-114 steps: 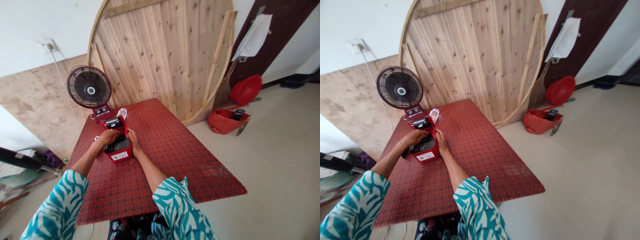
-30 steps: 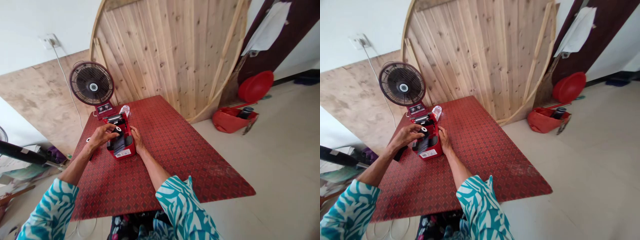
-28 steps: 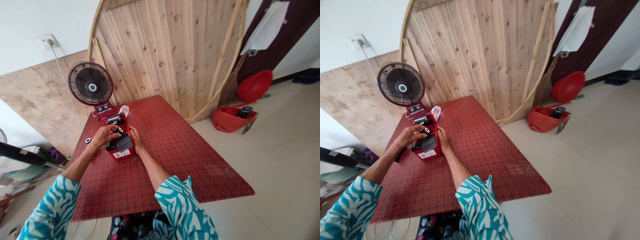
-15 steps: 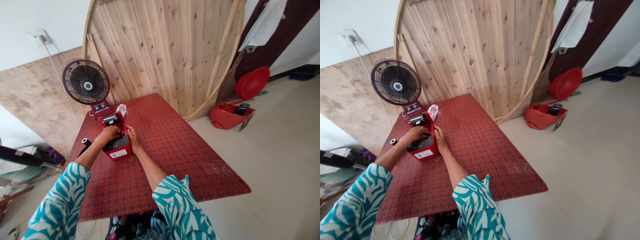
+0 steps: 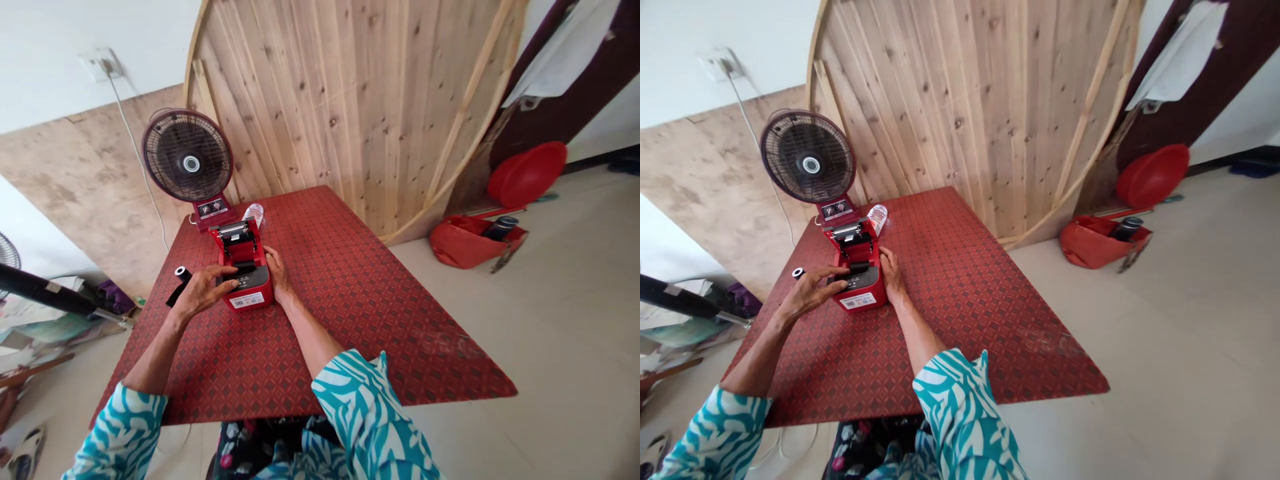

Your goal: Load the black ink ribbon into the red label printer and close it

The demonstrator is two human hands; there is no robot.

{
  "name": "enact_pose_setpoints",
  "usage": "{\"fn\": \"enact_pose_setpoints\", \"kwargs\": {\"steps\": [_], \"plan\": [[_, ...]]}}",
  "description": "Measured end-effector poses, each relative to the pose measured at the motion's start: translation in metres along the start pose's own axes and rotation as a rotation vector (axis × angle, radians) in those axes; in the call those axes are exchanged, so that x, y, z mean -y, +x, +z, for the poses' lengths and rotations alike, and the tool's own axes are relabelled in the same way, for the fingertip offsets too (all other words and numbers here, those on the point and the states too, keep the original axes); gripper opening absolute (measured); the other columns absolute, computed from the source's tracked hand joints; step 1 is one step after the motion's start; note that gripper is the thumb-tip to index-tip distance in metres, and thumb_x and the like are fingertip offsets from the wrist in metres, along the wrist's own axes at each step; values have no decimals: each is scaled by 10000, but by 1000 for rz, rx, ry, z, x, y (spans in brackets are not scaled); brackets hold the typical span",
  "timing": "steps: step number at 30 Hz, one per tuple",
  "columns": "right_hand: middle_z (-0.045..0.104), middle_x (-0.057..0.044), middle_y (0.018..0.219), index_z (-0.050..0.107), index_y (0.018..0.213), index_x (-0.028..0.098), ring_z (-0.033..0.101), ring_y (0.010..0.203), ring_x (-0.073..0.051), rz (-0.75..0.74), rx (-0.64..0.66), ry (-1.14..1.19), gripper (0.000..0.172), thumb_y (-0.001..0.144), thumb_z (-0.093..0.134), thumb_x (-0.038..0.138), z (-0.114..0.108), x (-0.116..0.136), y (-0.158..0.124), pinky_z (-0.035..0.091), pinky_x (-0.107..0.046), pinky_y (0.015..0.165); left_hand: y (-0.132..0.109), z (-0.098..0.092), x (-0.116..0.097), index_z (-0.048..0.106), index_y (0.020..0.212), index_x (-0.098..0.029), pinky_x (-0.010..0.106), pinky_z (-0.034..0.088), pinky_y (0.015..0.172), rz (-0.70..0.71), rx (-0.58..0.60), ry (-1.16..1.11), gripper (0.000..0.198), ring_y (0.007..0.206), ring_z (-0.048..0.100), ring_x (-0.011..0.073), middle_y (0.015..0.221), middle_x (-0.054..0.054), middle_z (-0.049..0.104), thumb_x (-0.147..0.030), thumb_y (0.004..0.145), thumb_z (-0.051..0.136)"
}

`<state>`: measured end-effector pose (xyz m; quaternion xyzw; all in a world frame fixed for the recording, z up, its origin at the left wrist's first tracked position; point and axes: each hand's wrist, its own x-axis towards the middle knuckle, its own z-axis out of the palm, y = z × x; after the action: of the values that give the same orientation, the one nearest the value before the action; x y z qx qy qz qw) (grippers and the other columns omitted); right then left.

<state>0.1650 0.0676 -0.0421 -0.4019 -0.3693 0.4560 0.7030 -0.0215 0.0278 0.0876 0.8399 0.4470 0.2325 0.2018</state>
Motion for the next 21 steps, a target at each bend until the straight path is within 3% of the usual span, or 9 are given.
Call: {"fn": "enact_pose_setpoints", "kwargs": {"steps": [8, 12, 16, 21], "plan": [[659, -27, 1215, 632, 1176, 279, 534, 1233, -226, 19, 6, -19, 402, 850, 505, 476, -1, 1, -1, 386, -430, 1093, 10, 14, 0, 725, 886, -216, 307, 523, 793, 135, -139, 69, 236, 791, 690, 191, 864, 36, 759, -369, 895, 545], [667, -21, 1204, 641, 1159, 281, 545, 1211, -218, 19, -3, -8, 400, 834, 523, 481, -1, 4, -2, 391, -412, 1085, 6, 16, 0, 692, 854, -209, 368, 477, 917, 256, -176, 173, 245, 830, 685, 199, 863, 47, 756, -345, 933, 503], [665, -21, 1203, 643, 1153, 268, 549, 1195, -211, 24, -11, 20, 407, 824, 536, 484, 1, 5, -3, 391, -408, 1080, -5, 20, -7, 686, 907, -228, 436, 328, 1102, 264, -192, 232, 232, 980, 673, 199, 994, 50, 758, -322, 957, 480], [673, -15, 1195, 652, 1139, 271, 559, 1172, -205, 20, -14, 5, 391, 830, 537, 482, 0, 9, -4, 395, -400, 1068, -19, 29, -12, 703, 887, -244, 466, 258, 1143, 279, -218, 254, 213, 1025, 664, 205, 1024, 48, 756, -327, 940, 515]]}}
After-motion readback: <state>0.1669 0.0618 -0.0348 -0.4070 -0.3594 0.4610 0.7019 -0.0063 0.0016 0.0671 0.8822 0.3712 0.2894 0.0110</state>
